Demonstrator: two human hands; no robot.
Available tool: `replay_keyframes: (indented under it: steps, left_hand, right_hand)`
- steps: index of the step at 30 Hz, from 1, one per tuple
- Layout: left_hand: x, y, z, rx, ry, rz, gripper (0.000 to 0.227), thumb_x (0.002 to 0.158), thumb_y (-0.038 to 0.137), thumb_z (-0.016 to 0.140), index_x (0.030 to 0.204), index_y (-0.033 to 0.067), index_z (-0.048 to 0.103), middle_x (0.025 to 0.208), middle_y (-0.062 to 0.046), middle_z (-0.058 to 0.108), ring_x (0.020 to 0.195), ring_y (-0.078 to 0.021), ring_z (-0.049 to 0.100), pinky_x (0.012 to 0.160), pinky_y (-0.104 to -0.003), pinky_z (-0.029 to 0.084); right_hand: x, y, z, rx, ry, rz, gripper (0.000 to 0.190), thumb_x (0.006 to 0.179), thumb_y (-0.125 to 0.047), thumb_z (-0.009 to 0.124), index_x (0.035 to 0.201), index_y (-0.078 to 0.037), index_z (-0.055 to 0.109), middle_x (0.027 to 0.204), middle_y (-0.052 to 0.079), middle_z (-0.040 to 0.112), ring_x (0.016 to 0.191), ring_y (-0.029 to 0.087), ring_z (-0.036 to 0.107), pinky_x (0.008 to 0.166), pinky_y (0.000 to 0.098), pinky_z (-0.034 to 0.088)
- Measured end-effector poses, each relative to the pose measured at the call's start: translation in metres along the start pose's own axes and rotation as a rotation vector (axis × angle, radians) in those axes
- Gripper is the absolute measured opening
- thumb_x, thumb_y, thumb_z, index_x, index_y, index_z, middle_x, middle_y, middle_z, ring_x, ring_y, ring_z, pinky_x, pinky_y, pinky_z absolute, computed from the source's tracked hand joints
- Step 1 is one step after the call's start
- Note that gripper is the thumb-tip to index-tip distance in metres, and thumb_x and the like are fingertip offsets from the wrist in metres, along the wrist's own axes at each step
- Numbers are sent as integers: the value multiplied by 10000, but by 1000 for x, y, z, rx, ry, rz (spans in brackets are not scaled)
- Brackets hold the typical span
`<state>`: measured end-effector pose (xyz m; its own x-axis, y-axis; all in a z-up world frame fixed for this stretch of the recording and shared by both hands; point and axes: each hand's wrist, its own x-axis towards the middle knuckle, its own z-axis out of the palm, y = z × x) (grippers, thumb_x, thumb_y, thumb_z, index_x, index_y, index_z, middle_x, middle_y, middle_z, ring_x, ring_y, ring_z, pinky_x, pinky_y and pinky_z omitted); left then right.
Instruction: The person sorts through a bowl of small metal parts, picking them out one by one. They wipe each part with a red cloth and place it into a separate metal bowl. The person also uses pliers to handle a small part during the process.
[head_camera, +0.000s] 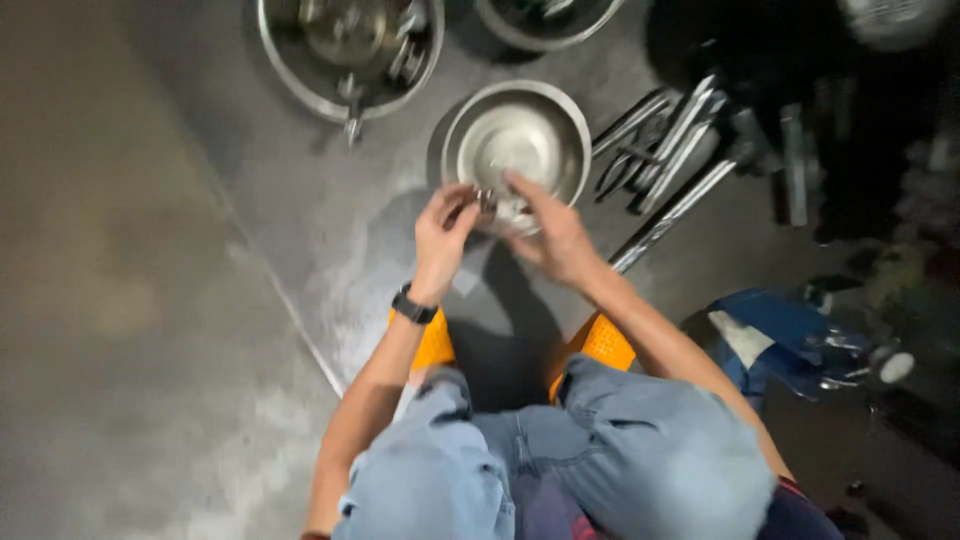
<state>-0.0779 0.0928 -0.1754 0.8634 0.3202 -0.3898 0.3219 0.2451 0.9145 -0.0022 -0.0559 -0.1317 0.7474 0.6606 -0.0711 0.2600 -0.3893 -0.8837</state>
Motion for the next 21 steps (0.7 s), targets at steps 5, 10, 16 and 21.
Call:
replay_keyframes:
  steps: [5,10,16,21]
  left_hand:
    - [0,29,22,-42,-161,-202,464,918,199,554,1274,-54,396,1249,-274,471,1170,-381,471,951,-480,417]
    - [1,61,24,-254,-221,-178,293,889,58,531,1163,-21,463,1047,-187,564,928,-239,582,846,-387,497]
    - [6,75,17,-222,-382,-215,71,840,39,560,865,-27,567,817,-134,615,771,-203,607,765,-333,544]
    - [8,80,17,-204,-480,-268,57,842,36,581,868,-13,570,812,-111,612,776,-185,597,742,-302,515]
  right_hand:
    - [4,-11,-14,-52,37,-95,487,796,-7,644,1248,11,465,1197,209,535,1120,386,512,908,482,452]
    - [5,-37,-32,-266,109,-115,334,840,-139,623,1140,-27,528,1002,150,619,905,307,617,762,400,529]
    - [6,-71,-59,-495,-215,-4,282,881,-289,561,997,-59,444,841,128,610,668,311,601,543,408,452]
    - [3,-94,-72,-610,-454,4,315,831,-208,592,1034,-44,416,915,111,501,750,287,551,502,402,447]
